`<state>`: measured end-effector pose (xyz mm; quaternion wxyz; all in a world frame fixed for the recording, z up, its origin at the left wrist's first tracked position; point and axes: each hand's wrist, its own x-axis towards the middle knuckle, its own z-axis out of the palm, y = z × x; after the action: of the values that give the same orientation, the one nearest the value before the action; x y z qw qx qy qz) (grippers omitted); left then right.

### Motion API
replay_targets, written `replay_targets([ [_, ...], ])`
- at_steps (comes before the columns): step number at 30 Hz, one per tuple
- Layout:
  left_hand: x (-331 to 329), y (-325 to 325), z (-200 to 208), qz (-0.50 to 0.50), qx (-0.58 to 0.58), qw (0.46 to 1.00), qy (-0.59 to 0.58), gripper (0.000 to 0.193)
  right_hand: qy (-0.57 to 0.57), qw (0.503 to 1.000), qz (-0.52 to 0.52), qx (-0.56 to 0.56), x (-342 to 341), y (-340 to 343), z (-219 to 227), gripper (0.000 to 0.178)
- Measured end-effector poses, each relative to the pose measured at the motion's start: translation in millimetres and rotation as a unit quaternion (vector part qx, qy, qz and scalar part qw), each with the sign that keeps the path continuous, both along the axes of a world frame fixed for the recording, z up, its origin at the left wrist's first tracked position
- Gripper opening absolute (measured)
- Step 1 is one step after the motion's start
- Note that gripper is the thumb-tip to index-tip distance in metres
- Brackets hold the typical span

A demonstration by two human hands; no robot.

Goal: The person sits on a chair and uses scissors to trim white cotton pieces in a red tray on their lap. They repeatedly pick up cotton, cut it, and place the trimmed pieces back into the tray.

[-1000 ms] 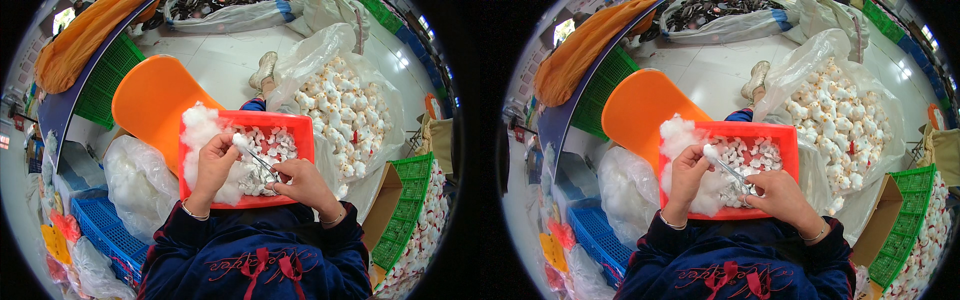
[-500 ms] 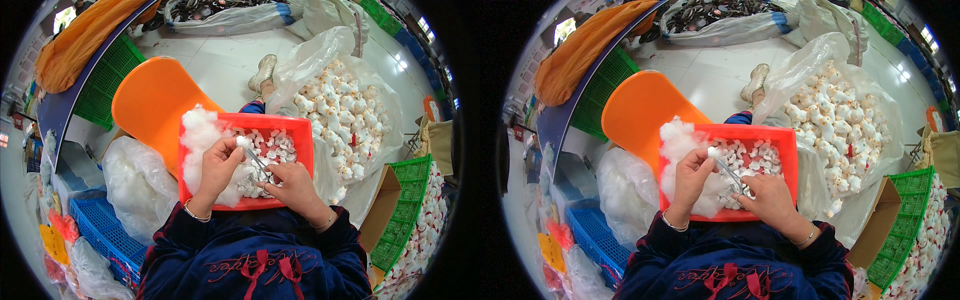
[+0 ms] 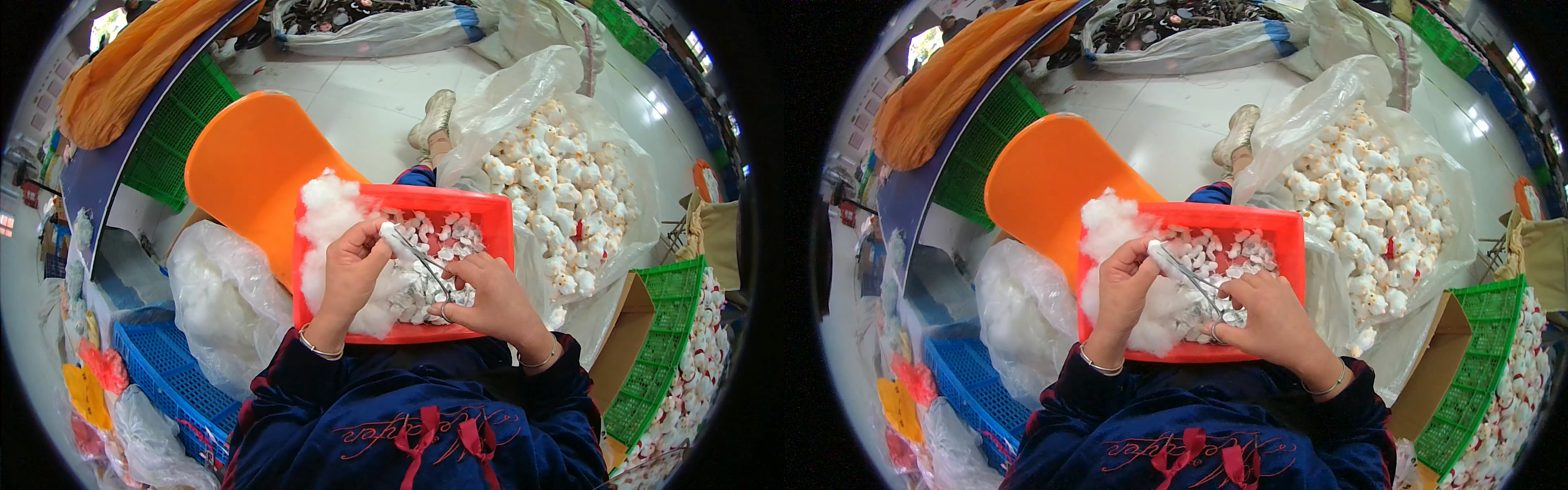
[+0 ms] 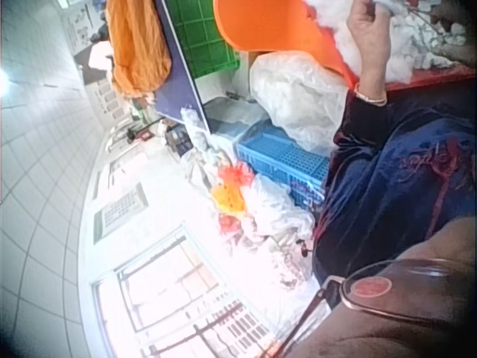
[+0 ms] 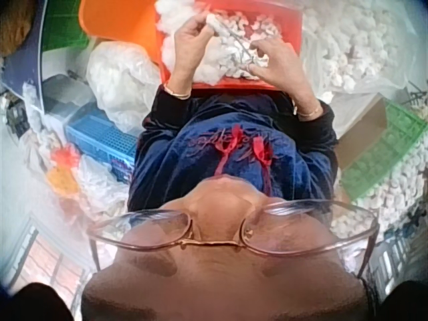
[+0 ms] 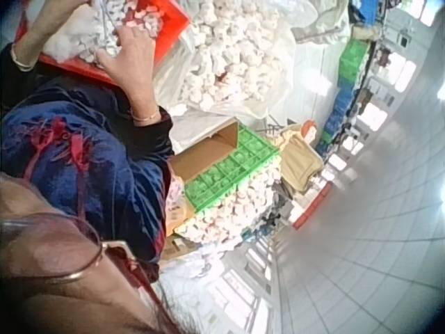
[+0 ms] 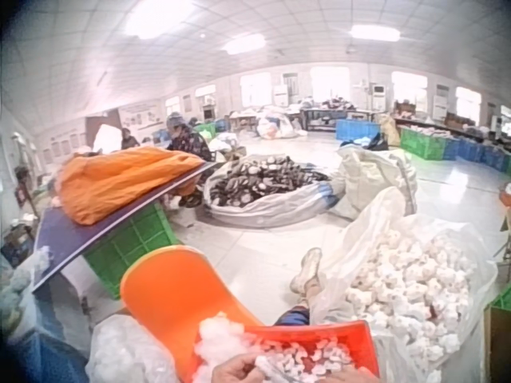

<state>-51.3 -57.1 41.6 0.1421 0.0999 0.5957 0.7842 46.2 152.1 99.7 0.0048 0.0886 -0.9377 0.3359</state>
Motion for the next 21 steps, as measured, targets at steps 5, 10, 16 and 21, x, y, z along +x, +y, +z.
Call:
replay_targets([
  [5, 1.0, 3.1, 2.6, 0.017, 0.011, 1.0, 0.004, 0.022, -0.012, 1.0, 0.013, -0.007, 0.9, -1.2, -4.2, 0.042],
  [10, 2.9, 1.5, -0.5, 0.006, -0.016, 0.999, 0.027, 0.024, -0.022, 0.999, 0.028, -0.021, 0.8, 3.9, -5.4, 0.037],
  [16, 14.4, 11.1, -2.7, 0.041, -0.049, 0.998, 0.02, 0.021, -0.114, 0.99, -0.012, -0.086, -5.1, -8.6, -3.4, 0.031],
  [21, 3.8, 3.5, 4.1, 0.008, -0.055, 0.997, 0.053, 0.017, -0.006, 0.999, -0.034, -0.003, -1.6, -4.4, -13.1, 0.032],
])
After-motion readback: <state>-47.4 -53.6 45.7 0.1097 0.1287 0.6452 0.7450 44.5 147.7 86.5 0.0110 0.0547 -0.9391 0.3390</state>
